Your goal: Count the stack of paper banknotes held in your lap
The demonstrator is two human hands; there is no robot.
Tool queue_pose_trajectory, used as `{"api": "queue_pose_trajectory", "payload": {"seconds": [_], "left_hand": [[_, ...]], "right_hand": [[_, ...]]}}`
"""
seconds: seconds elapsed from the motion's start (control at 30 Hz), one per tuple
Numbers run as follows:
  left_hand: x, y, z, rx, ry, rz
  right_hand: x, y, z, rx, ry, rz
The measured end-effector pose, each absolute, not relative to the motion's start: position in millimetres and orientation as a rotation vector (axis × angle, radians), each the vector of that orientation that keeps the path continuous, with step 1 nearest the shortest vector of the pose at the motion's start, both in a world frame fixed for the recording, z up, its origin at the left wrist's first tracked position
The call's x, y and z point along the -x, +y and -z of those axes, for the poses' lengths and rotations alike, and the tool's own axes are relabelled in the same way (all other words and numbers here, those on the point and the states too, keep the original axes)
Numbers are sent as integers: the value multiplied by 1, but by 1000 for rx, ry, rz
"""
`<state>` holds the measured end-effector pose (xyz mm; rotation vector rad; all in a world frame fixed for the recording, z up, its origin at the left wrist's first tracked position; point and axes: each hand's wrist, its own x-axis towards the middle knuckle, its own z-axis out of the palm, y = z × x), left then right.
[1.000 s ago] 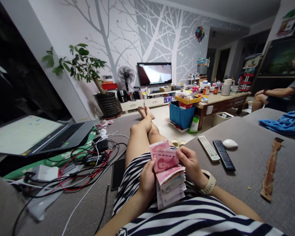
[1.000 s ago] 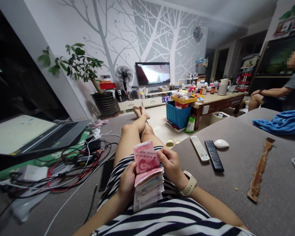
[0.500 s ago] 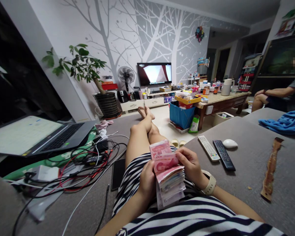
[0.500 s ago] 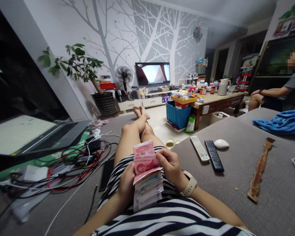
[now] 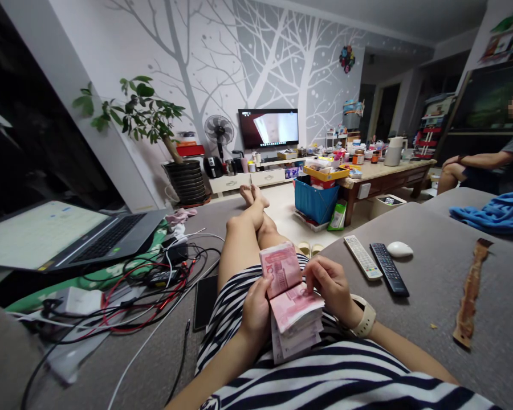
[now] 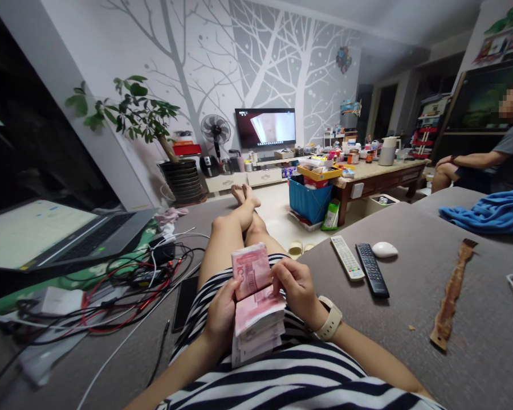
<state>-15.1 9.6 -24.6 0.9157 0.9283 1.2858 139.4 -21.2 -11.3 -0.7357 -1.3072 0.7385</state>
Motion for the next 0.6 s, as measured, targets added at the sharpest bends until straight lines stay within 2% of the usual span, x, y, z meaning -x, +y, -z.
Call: {"api": "queue_pose_trajectory", "payload": {"seconds": [0.37, 0.6], "left_hand": [[13, 5, 20, -867, 662, -1122], [15, 8, 26, -904, 702, -1157]], "right_hand": [[-140, -8, 15, 867, -1215, -733], [-139, -6, 18, 878, -1224, -741]]}}
